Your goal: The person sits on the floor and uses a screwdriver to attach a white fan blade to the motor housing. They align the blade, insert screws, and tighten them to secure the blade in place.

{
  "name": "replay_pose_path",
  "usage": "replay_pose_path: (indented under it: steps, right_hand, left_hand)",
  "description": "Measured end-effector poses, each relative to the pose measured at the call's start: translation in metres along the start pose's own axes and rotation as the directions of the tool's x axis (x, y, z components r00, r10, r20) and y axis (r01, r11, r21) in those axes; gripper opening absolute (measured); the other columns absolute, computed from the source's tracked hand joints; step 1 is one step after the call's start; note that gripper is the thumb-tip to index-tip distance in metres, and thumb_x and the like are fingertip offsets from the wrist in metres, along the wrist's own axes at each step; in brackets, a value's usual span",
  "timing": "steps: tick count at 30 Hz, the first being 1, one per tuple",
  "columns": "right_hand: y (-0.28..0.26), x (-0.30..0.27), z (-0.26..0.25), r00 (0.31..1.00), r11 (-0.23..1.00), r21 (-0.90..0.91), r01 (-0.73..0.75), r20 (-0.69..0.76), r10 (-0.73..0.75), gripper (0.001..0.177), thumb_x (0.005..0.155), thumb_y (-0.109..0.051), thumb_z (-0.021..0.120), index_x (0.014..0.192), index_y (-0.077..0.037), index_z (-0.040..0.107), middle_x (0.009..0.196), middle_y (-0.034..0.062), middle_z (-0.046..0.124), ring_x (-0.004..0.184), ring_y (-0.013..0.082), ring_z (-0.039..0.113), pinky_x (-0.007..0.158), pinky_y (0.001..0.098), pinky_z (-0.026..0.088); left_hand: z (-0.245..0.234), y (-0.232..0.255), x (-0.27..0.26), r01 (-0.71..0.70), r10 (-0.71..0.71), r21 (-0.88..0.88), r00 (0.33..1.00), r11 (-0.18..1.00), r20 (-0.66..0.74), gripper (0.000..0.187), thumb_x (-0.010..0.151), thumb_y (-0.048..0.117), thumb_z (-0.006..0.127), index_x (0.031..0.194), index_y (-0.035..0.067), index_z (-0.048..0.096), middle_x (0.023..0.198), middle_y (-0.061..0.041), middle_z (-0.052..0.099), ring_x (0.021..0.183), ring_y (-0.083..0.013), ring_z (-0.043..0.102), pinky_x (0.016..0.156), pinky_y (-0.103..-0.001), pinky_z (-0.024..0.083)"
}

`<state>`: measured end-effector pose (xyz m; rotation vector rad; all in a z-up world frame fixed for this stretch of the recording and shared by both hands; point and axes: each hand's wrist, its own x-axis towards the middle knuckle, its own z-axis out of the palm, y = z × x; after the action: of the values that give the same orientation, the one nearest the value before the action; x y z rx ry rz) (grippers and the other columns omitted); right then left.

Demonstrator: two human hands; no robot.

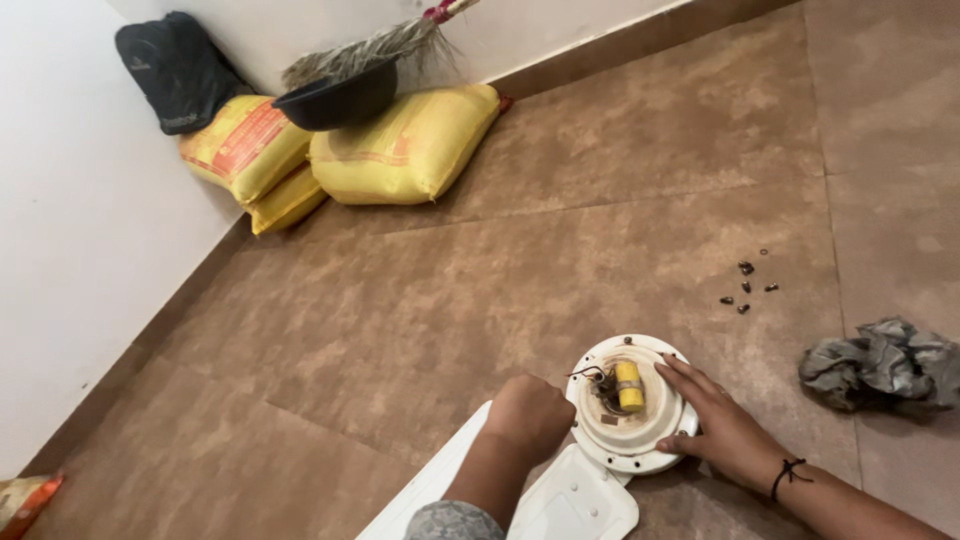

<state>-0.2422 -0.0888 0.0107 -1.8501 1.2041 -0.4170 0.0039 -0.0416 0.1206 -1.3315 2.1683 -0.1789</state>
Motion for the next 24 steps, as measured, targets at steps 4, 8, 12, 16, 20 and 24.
replay_pose_path:
  steps: [4, 8, 12, 16, 20, 24]
  right_hand:
    - [0.001, 0.001, 0.002, 1.000, 1.000, 0.011, -0.025, -0.007, 0.025, 0.114, 0.068, -0.031, 0.093, 0.161, -0.034, 0.028, 0.169, -0.0102, 0.016, 0.156, 0.0177, 0.020, 0.126, 0.0397, 0.027]
    - [0.007, 0.000, 0.000, 1.000, 0.998, 0.057, -0.023, 0.000, 0.023, 0.112, 0.070, -0.031, 0.094, 0.161, -0.034, 0.030, 0.169, -0.0108, 0.017, 0.156, 0.0165, 0.023, 0.126, 0.0392, 0.028]
    - [0.004, 0.002, -0.001, 0.999, 0.998, 0.049, -0.034, 0.004, 0.033, 0.114, 0.067, -0.027, 0.093, 0.161, -0.035, 0.030, 0.169, -0.0112, 0.017, 0.155, 0.0168, 0.022, 0.126, 0.0392, 0.028]
    - [0.001, 0.001, 0.000, 0.999, 0.998, 0.044, -0.040, -0.010, 0.041, 0.113, 0.067, -0.028, 0.096, 0.160, -0.035, 0.030, 0.169, -0.0121, 0.019, 0.155, 0.0166, 0.024, 0.126, 0.0390, 0.028]
    - [-0.001, 0.001, 0.001, 0.997, 0.997, 0.034, -0.073, 0.007, 0.073, 0.112, 0.069, -0.028, 0.095, 0.160, -0.036, 0.030, 0.169, -0.0129, 0.017, 0.156, 0.0165, 0.023, 0.127, 0.0398, 0.028]
    - [-0.003, 0.003, -0.003, 0.998, 0.999, 0.005, -0.054, 0.025, 0.054, 0.115, 0.067, -0.028, 0.093, 0.161, -0.035, 0.028, 0.170, -0.0120, 0.014, 0.156, 0.0166, 0.020, 0.127, 0.0410, 0.026]
  left_hand:
    - [-0.012, 0.005, 0.004, 0.109, -0.106, -0.064, 0.993, 0.992, 0.048, 0.015, 0.088, 0.017, 0.065, 0.086, 0.016, 0.080, 0.095, -0.009, 0.078, 0.090, -0.0253, 0.074, 0.072, -0.040, 0.056]
    - [-0.013, -0.001, 0.010, 0.399, -0.339, -0.234, 0.904, 0.887, 0.259, 0.022, 0.097, 0.021, 0.058, 0.102, 0.015, 0.079, 0.109, -0.012, 0.076, 0.101, -0.0268, 0.074, 0.081, -0.040, 0.057]
    - [-0.008, -0.005, 0.008, 0.471, -0.387, -0.281, 0.870, 0.836, 0.305, 0.023, 0.096, 0.019, 0.058, 0.107, 0.013, 0.078, 0.113, -0.013, 0.075, 0.107, -0.0269, 0.072, 0.087, -0.040, 0.057]
    - [-0.007, -0.008, 0.007, 0.391, -0.329, -0.223, 0.905, 0.893, 0.270, 0.021, 0.092, 0.020, 0.062, 0.104, 0.013, 0.078, 0.110, -0.013, 0.076, 0.106, -0.0267, 0.072, 0.088, -0.039, 0.056]
    - [-0.001, -0.002, 0.000, 0.267, -0.239, -0.116, 0.947, 0.957, 0.215, 0.018, 0.092, 0.019, 0.063, 0.095, 0.014, 0.080, 0.103, -0.012, 0.077, 0.098, -0.0278, 0.074, 0.079, -0.041, 0.057]
    - [0.006, 0.011, 0.001, 0.086, -0.091, 0.038, 0.987, 0.996, 0.130, 0.017, 0.091, 0.019, 0.064, 0.087, 0.016, 0.080, 0.092, -0.008, 0.079, 0.085, -0.0264, 0.075, 0.067, -0.043, 0.055]
